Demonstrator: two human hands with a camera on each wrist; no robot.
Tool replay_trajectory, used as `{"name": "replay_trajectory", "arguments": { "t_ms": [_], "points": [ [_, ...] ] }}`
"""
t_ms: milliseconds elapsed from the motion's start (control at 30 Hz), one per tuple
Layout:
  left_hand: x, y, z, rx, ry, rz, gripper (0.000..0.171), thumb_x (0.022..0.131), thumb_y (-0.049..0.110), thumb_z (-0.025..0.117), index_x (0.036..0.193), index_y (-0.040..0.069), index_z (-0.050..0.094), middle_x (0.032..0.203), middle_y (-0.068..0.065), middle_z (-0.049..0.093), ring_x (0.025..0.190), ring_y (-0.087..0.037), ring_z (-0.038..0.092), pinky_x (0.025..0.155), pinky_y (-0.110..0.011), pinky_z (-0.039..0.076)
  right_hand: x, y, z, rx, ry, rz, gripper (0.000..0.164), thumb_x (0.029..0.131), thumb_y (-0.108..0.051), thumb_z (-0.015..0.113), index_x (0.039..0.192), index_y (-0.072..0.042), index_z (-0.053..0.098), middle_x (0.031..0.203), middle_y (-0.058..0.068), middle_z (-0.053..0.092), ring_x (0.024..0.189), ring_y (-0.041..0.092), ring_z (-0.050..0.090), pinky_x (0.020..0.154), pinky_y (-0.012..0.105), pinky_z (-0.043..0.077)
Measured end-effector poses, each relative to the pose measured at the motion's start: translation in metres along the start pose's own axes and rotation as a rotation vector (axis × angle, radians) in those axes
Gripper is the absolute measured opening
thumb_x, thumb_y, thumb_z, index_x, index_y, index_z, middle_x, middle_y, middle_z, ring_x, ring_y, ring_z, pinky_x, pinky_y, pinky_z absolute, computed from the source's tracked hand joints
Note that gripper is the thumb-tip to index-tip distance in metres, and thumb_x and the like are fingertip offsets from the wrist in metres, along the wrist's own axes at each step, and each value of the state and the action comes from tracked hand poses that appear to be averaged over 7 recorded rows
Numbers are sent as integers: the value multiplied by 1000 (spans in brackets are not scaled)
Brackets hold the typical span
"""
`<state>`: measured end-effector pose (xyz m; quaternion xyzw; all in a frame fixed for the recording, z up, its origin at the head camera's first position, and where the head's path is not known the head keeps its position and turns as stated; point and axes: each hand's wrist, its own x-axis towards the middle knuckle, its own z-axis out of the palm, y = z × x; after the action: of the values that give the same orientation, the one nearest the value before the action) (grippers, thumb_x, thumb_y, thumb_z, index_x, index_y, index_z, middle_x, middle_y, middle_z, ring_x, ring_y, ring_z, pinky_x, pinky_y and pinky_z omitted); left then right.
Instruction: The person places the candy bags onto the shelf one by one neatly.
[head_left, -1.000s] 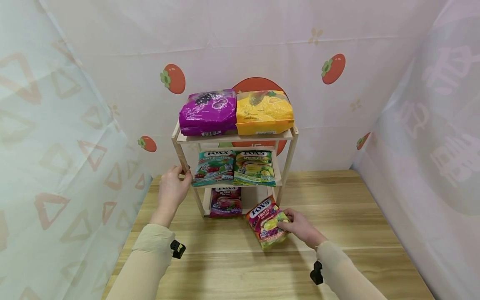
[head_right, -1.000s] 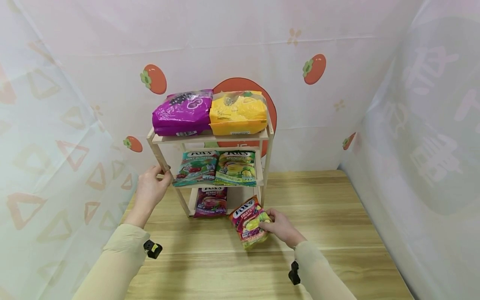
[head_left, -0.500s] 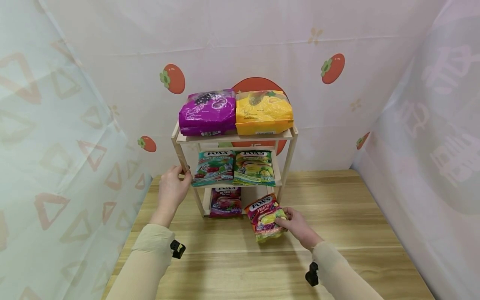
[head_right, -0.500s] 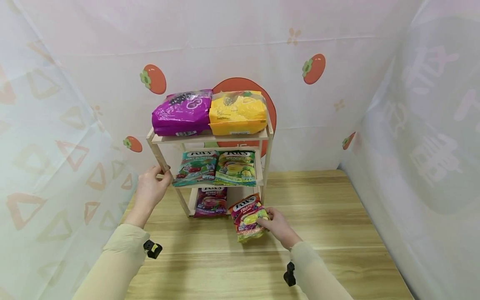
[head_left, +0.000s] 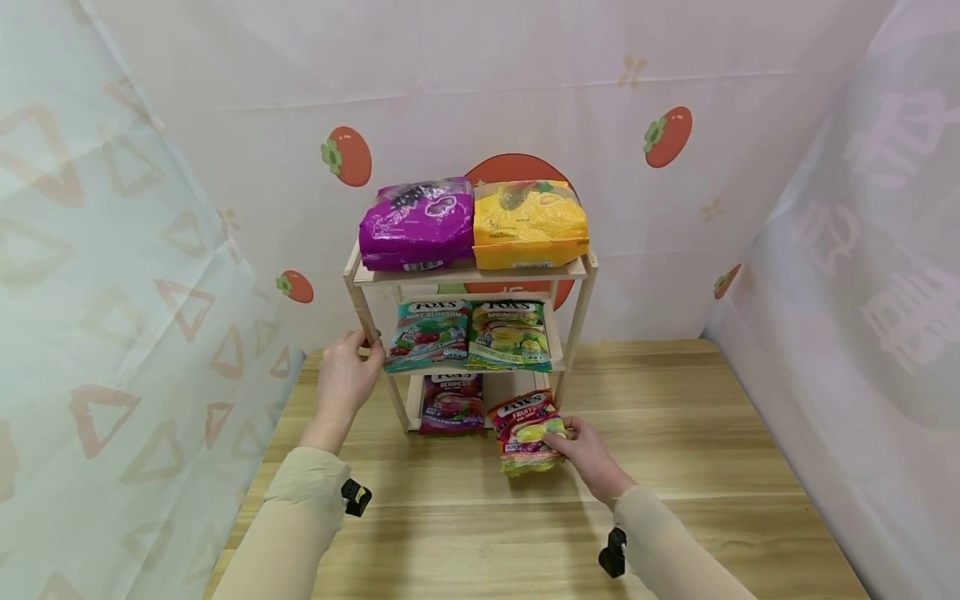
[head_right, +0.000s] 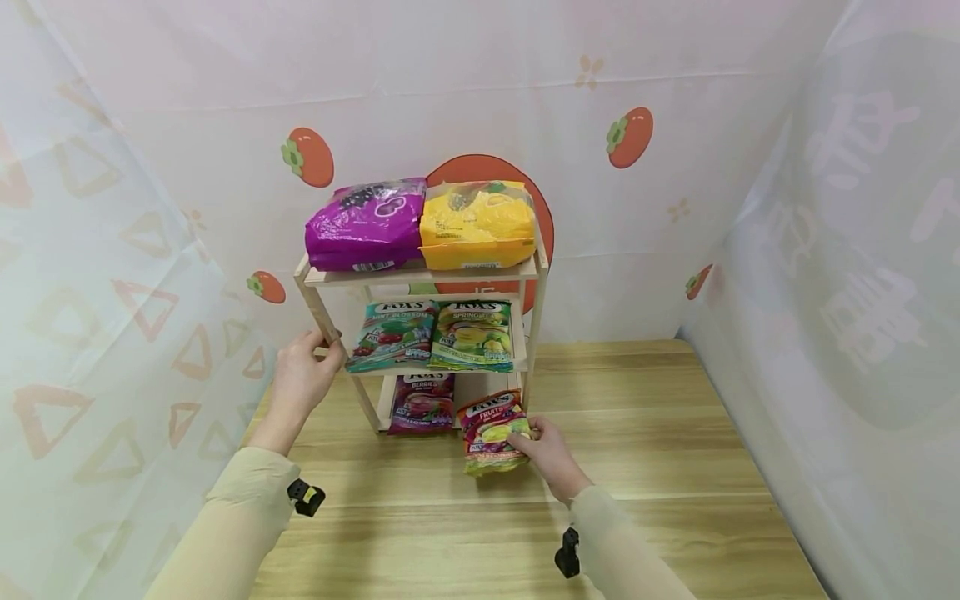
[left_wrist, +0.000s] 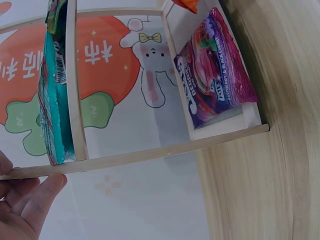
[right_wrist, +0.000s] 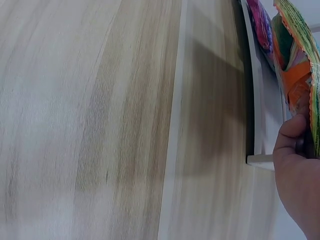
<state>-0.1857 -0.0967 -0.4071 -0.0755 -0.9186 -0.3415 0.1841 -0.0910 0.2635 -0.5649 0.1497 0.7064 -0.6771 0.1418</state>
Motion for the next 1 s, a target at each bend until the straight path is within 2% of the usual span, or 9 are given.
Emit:
{"name": "replay_trajectory", "arguments": {
  "t_ms": [267, 600, 833, 1000],
  "points": [
    [0, -1, 1, -2, 5, 7, 20, 97, 11, 61, 100, -5, 73, 98, -22, 70, 84, -40, 73, 65, -52, 61, 2, 5, 8, 64, 8, -1, 38, 98, -18, 69, 125, 5, 55, 108, 16, 70, 92, 18, 70, 81, 29, 57],
    [0, -1, 1, -4, 2, -5, 19, 98, 11, 61, 100, -4, 72, 97, -20, 69, 85, -40, 74, 66, -53, 61, 3, 10, 13, 91, -21, 27, 44, 103, -21, 63, 131, 9, 49, 119, 22, 66, 98, 19, 70, 85, 33, 59],
    [0, -1, 1, -6, -2, -10, 20, 98, 12, 60, 100, -3, 73, 99, -20, 70, 85, -40, 74, 67, -52, 61, 3, 11, 18, 171, -6, 59, 45, 103, -22, 62, 133, 7, 46, 116, 23, 65, 89, 20, 71, 82, 45, 61],
    [0, 0, 1, -1, -6, -17, 20, 98, 12, 60, 100, -3, 72, 99, -20, 70, 86, -40, 74, 67, -52, 61, 2, 11, 21, 211, -2, 48, 46, 103, -21, 63, 133, 9, 44, 112, 21, 65, 84, 20, 70, 74, 39, 62]
  ]
}}
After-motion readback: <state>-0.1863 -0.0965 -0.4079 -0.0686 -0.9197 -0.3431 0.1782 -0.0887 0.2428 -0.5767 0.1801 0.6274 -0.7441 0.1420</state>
